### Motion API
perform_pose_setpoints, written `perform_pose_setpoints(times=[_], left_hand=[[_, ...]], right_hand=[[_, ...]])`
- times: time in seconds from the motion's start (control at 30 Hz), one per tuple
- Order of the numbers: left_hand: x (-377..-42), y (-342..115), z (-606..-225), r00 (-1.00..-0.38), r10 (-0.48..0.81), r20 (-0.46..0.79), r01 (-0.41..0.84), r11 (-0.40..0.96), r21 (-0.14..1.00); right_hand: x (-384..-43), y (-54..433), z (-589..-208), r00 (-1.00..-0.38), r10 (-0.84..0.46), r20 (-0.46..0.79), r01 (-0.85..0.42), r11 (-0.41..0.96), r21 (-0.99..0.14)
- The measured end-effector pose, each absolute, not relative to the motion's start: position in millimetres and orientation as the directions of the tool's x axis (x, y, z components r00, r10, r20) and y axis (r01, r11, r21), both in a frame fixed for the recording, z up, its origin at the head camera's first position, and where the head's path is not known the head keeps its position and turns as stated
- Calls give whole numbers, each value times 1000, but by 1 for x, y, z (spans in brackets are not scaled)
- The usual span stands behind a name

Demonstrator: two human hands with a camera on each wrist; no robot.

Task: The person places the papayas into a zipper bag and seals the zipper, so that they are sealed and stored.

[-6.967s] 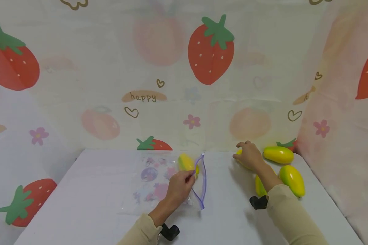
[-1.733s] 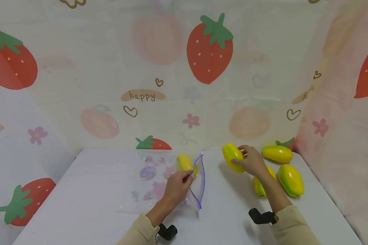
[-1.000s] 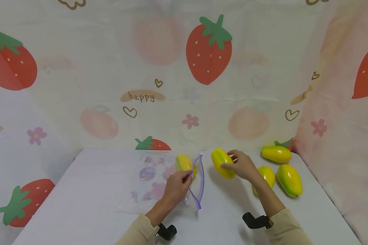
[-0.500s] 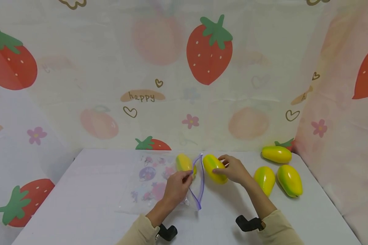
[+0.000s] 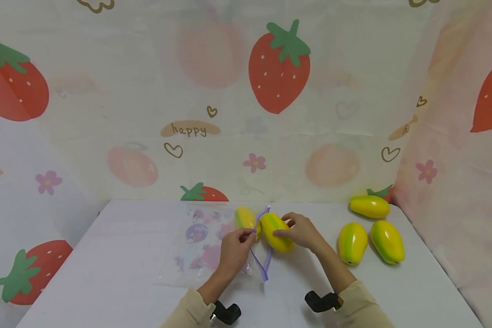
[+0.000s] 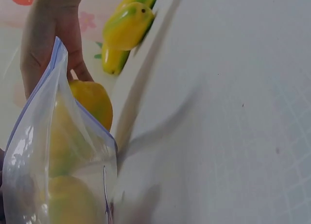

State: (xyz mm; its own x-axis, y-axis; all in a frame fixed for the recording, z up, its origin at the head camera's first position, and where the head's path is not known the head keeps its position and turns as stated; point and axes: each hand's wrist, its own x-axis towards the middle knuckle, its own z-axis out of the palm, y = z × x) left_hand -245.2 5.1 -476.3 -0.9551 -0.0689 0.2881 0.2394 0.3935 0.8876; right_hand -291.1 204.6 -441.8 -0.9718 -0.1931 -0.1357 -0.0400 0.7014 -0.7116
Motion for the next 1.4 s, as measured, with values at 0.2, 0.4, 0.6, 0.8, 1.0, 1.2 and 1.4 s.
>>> perform_pose_setpoints(times=[0.2,0.4,0.6,0.8,1.0,1.2,1.4], left_hand=[[-246,5,-476,-947,-118,299,226,417,880],[-245,5,-474,-947,-113,301,227,429,875],[-246,4,-472,-953,-79,291,235,412,881],[-246,5,-470,-963,-59,262,219,393,893],[-246,6,-471,-970,-59,237,198,381,903],[-245,5,-471,-973,-51,225,192,365,911],[-246,6,-473,-965,-41,259,225,377,899]], right_hand=[[-289,198,-443,-975,-182,-127,-31,680,-732],[-289,192,-446,-979,-167,-119,-22,664,-747],[-293,183,-451,-981,-167,-102,-28,635,-772],[-297,174,-461,-985,-126,-119,27,567,-823],[-293,171,-466,-972,-200,-123,-4,539,-842],[-290,168,-473,-982,-177,-59,-47,544,-838],[-292,159,-482,-994,-104,18,-70,519,-852]])
